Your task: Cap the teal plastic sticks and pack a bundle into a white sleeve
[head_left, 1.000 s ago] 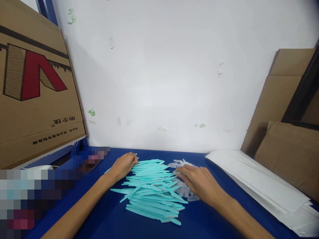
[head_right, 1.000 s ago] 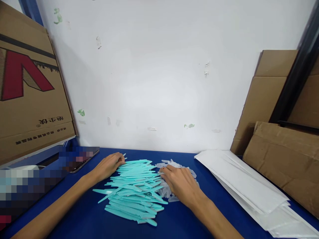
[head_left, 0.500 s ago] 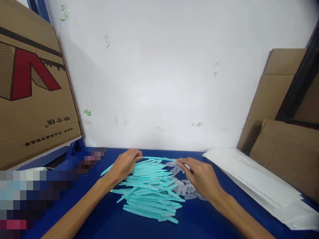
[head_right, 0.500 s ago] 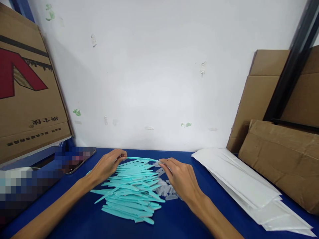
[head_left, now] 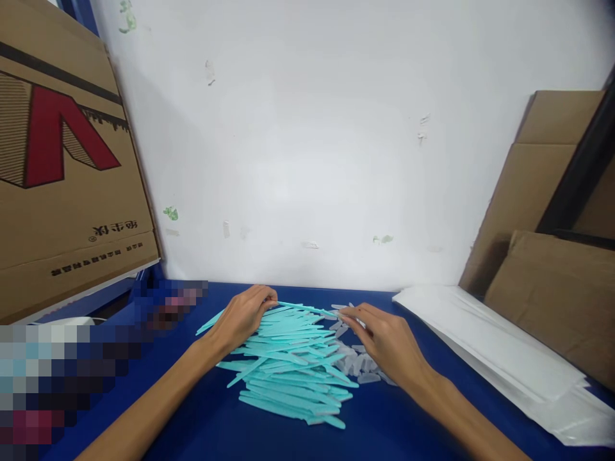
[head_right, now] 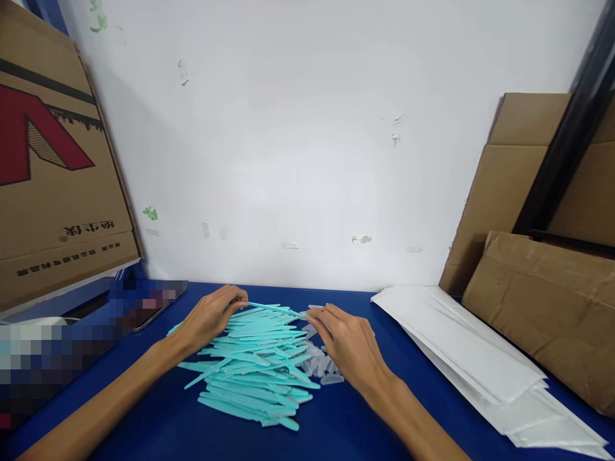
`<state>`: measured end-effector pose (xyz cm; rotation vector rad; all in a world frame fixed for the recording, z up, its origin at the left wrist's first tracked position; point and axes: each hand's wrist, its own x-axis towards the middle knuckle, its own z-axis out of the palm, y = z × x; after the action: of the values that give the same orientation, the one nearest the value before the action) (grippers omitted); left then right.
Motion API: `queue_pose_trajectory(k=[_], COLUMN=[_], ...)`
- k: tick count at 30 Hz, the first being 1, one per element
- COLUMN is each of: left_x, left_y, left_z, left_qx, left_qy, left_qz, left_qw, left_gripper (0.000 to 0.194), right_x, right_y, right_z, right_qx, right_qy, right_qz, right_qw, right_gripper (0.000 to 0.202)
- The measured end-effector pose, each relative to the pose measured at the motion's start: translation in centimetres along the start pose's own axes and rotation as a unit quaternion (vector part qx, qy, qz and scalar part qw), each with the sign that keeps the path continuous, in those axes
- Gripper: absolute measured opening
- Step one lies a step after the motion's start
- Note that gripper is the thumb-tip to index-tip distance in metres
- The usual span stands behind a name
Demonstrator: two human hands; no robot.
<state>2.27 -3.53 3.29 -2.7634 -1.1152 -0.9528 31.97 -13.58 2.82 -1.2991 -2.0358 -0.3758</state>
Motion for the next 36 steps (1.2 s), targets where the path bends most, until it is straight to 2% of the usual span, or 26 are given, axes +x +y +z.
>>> queue_pose_trajectory(k=[8,13,17,20,24,29,31,33,36], left_x=[0.1,0.1,-0.1,-0.2,-0.2,0.0,0.1,0.3,0.2], left_y=[0.5,1.0,1.5,1.7,2.2,3.1,2.6,1.4,-1.0], left_z=[-0.5,0.1,0.8,0.5,-0.3,-0.7,-0.8,-1.1,-1.9], left_qx=[-0.027,-0.087,-0.095,-0.086,-0.072,-0.03,-0.002,0.026,0.101], left_qy=[0.023,0.018,-0.002,0.0,0.001,-0.035,-0.023,-0.001,0.0], left_qz=[-0.021,-0.045,-0.024,-0.021,-0.024,0.035,0.044,0.024,-0.078], left_qw=[0.999,0.995,0.995,0.996,0.997,0.998,0.999,0.999,0.992], left_gripper=[0.019,0.017,0.017,0.017,0.02,0.025,0.026,0.026,0.025], right_x=[-0.2,0.0,0.2,0.3,0.2,0.1,0.0,0.0,0.0], right_y=[0.4,0.2,-0.6,-1.2,-1.8,-1.8,-1.6,-1.1,-0.2], right_z=[0.2,0.2,0.0,-0.1,0.0,0.5,0.5,0.4,0.3], right_qx=[0.007,0.047,0.131,0.175,0.175,0.141,0.109,0.064,0.0], right_qy=[-0.007,-0.001,0.001,0.008,0.016,0.001,-0.011,-0.024,-0.054], right_qz=[0.012,0.037,0.065,0.079,0.064,0.042,0.052,0.07,0.092], right_qw=[1.0,0.998,0.989,0.981,0.982,0.989,0.993,0.995,0.994], right_gripper=[0.029,0.028,0.028,0.028,0.026,0.025,0.028,0.031,0.032])
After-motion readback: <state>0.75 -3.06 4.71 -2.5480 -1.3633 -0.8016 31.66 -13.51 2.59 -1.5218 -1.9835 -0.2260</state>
